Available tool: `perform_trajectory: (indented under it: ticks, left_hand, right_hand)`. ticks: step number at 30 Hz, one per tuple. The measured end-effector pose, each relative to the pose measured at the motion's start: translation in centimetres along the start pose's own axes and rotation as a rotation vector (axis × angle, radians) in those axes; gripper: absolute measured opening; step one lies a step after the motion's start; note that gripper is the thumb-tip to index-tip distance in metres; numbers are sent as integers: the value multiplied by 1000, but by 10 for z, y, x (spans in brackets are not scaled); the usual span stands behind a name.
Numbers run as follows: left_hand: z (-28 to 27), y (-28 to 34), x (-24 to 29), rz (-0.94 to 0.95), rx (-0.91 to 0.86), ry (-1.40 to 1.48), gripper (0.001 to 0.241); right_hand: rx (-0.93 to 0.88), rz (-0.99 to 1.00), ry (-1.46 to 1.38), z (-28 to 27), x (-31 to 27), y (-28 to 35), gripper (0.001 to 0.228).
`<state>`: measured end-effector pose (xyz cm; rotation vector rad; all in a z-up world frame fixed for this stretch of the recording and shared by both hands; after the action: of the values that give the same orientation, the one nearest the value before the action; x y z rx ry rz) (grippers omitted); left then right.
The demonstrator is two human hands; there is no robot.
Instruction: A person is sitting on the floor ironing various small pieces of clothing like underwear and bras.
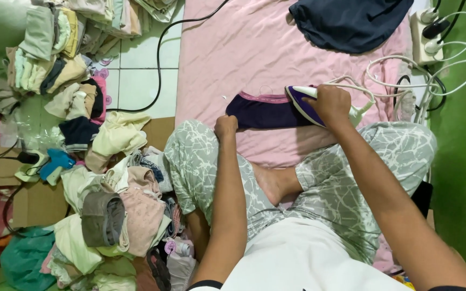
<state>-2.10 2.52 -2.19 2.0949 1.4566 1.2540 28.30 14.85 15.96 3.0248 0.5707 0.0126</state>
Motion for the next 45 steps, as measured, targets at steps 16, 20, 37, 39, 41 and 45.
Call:
perform_trajectory:
  ticks: [16,20,37,39,41,45]
  left_hand:
    - [-2,36,7,81,7,-97,54]
    - [-9,59,18,126,-3,-116,53]
    - [-5,48,12,110,-8,-148,55]
    - [-8,50,14,109,-8,-175,52]
    - [-7,52,14,113,-12,-174,52]
    - [-11,57,15,120,-41,-185,51]
  right_hand:
    - [69,241,-36,26,20,-1,52]
    - [109,241,-61,17,19,3,54]
    - [58,441,-811,36,118,-56,53]
    - [341,352,-1132,22,102,-52,30]
    - [404,328,-1244,20,96,-45,25]
    - [465,240,-1397,14,81,-22,17]
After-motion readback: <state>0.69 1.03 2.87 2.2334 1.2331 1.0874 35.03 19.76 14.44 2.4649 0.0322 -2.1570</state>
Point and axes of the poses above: each hand's wrist, its own y-axis away from the middle knuckle, its own z-axis out of the palm, x = y × z, the point moved 4 cm from there along -y, towards the middle knuckle, and after that the axes turned 5 degrees about -x, right-handed, at the moved point
